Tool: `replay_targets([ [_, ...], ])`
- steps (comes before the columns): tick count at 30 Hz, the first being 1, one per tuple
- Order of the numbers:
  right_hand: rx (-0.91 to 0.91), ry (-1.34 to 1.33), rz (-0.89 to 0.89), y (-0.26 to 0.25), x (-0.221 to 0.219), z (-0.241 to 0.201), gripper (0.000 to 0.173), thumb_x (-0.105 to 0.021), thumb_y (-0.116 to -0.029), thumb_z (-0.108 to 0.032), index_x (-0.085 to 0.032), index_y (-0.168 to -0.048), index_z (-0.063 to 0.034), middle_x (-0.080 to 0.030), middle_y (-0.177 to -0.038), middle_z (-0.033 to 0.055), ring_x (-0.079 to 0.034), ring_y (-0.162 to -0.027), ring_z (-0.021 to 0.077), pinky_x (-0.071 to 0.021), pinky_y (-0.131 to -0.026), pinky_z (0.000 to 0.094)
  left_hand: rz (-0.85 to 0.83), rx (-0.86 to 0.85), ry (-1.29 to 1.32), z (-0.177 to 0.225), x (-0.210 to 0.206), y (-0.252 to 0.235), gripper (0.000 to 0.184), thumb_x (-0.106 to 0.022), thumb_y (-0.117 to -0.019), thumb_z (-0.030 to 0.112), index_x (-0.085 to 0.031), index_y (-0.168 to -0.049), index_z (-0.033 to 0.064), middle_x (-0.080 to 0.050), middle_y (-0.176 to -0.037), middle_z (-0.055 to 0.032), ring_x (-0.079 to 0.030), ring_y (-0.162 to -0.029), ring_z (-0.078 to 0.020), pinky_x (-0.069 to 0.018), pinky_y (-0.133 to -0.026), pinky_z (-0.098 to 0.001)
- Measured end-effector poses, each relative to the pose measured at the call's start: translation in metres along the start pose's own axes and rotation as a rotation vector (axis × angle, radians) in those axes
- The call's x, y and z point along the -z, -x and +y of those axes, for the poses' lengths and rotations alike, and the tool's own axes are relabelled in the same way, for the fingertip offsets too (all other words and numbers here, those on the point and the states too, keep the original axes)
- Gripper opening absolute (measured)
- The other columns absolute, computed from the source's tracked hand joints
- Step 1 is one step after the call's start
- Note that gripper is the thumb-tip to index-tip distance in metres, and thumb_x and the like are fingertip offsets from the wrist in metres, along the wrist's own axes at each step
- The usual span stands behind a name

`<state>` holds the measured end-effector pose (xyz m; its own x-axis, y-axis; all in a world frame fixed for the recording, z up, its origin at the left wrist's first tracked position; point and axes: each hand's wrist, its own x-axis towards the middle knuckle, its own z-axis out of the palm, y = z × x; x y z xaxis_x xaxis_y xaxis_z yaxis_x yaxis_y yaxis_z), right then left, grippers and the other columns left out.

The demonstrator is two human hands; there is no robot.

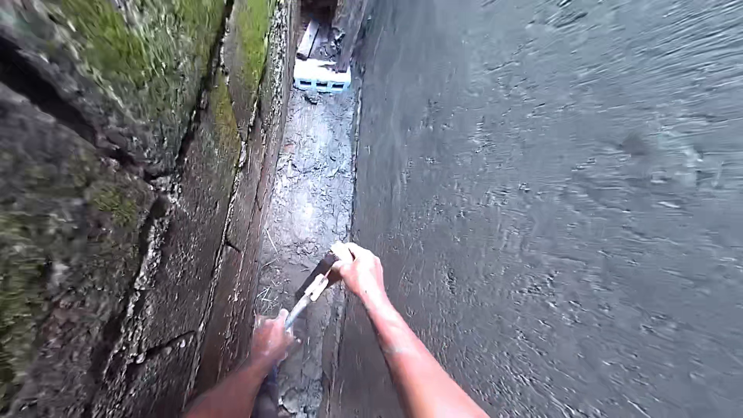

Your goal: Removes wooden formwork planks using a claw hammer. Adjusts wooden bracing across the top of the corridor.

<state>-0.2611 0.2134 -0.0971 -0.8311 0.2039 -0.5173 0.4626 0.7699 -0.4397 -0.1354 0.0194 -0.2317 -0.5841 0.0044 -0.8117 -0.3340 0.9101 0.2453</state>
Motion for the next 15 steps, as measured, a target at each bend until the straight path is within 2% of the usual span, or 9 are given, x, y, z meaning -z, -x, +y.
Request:
replay_targets([
  [2, 0.019, -0.022, 0.035, 0.004, -0.001, 0.016, 0.032, -0.073, -0.091, -0.023, -0.073, -0.122, -0.0154, -0.073, -0.116, 0.016, -0.068, -0.11, 0.0379, -0.0515, -0.094, 0.0654, 0.0, 0.023, 0.099, -0.026, -0.046, -0.017, 0.043, -0.055, -0.1016, 0.035, -0.059, -0.14, 0.0151, -0.07, -0.122, -0.0191, -0.068, -0.114, -0.038, -0.0541, -0.095, -0.0601],
  [4, 0.061, -0.038, 0.134, -0.029, 0.027, 0.028, 0.032, -0.072, -0.0934, -0.024, -0.072, -0.123, -0.0137, -0.073, -0.116, 0.0162, -0.068, -0.11, 0.0372, -0.0516, -0.095, 0.0643, 0.084, -0.037, 0.249, -0.013, -0.078, -0.066, 0.047, -0.057, -0.102, 0.043, -0.063, -0.135, 0.0107, -0.07, -0.121, -0.0203, -0.068, -0.113, -0.0384, -0.0535, -0.095, -0.0612],
  [5, 0.056, -0.039, 0.143, -0.037, 0.036, 0.04, 0.032, -0.071, -0.0944, -0.025, -0.072, -0.123, -0.0128, -0.073, -0.115, 0.0168, -0.069, -0.11, 0.0374, -0.0516, -0.094, 0.0647, 0.061, -0.022, 0.309, -0.011, -0.101, -0.072, 0.048, -0.058, -0.1014, 0.044, -0.064, -0.134, 0.0092, -0.07, -0.12, -0.0205, -0.068, -0.112, -0.0382, -0.0531, -0.096, -0.0612],
  [7, -0.009, -0.041, 0.082, -0.032, 0.032, 0.057, 0.036, -0.075, -0.0913, -0.023, -0.071, -0.125, -0.0128, -0.072, -0.116, 0.0173, -0.068, -0.11, 0.038, -0.0511, -0.094, 0.0651, -0.034, 0.116, 0.361, -0.023, -0.138, -0.04, 0.05, -0.059, -0.1003, 0.046, -0.065, -0.134, 0.0091, -0.071, -0.12, -0.0194, -0.068, -0.114, -0.0368, -0.0523, -0.099, -0.0603],
  [9, -0.018, -0.063, 0.053, -0.034, 0.027, 0.046, 0.04, -0.08, -0.0872, -0.022, -0.07, -0.124, -0.0124, -0.072, -0.116, 0.0178, -0.068, -0.109, 0.0381, -0.0509, -0.093, 0.0648, 0.001, 0.17, 0.402, -0.029, -0.13, -0.023, 0.05, -0.061, -0.0993, 0.047, -0.066, -0.132, 0.0092, -0.071, -0.118, -0.0183, -0.068, -0.112, -0.0355, -0.0525, -0.099, -0.0595],
  [11, -0.013, -0.084, 0.04, -0.023, 0.021, 0.036, 0.045, -0.082, -0.0871, -0.035, -0.069, -0.123, -0.0119, -0.071, -0.116, 0.019, -0.067, -0.109, 0.0385, -0.0508, -0.093, 0.0649, 0.047, 0.161, 0.462, -0.029, -0.114, -0.01, 0.051, -0.062, -0.0989, 0.048, -0.066, -0.133, 0.0096, -0.072, -0.119, -0.0166, -0.068, -0.113, -0.0329, -0.0521, -0.1, -0.0576],
  [13, -0.042, -0.122, 0.046, -0.01, 0.017, 0.031, 0.055, -0.069, -0.0923, -0.058, -0.07, -0.122, -0.0118, -0.068, -0.121, 0.02, -0.065, -0.115, 0.0391, -0.0494, -0.096, 0.0656, 0.111, 0.107, 0.536, -0.025, -0.093, -0.004, 0.049, -0.065, -0.0975, 0.046, -0.068, -0.129, 0.0095, -0.073, -0.114, -0.0146, -0.07, -0.109, -0.0295, -0.0532, -0.099, -0.0558],
  [15, -0.046, -0.152, 0.133, 0.007, 0.01, 0.032, 0.06, -0.052, -0.098, -0.065, -0.074, -0.113, -0.0103, -0.067, -0.12, 0.0196, -0.064, -0.114, 0.0392, -0.0501, -0.093, 0.0653, 0.18, 0.059, 0.553, -0.017, -0.079, 0.003, 0.046, -0.066, -0.0961, 0.047, -0.071, -0.124, 0.0104, -0.075, -0.105, -0.0119, -0.072, -0.1, -0.027, -0.0554, -0.094, -0.0549],
])
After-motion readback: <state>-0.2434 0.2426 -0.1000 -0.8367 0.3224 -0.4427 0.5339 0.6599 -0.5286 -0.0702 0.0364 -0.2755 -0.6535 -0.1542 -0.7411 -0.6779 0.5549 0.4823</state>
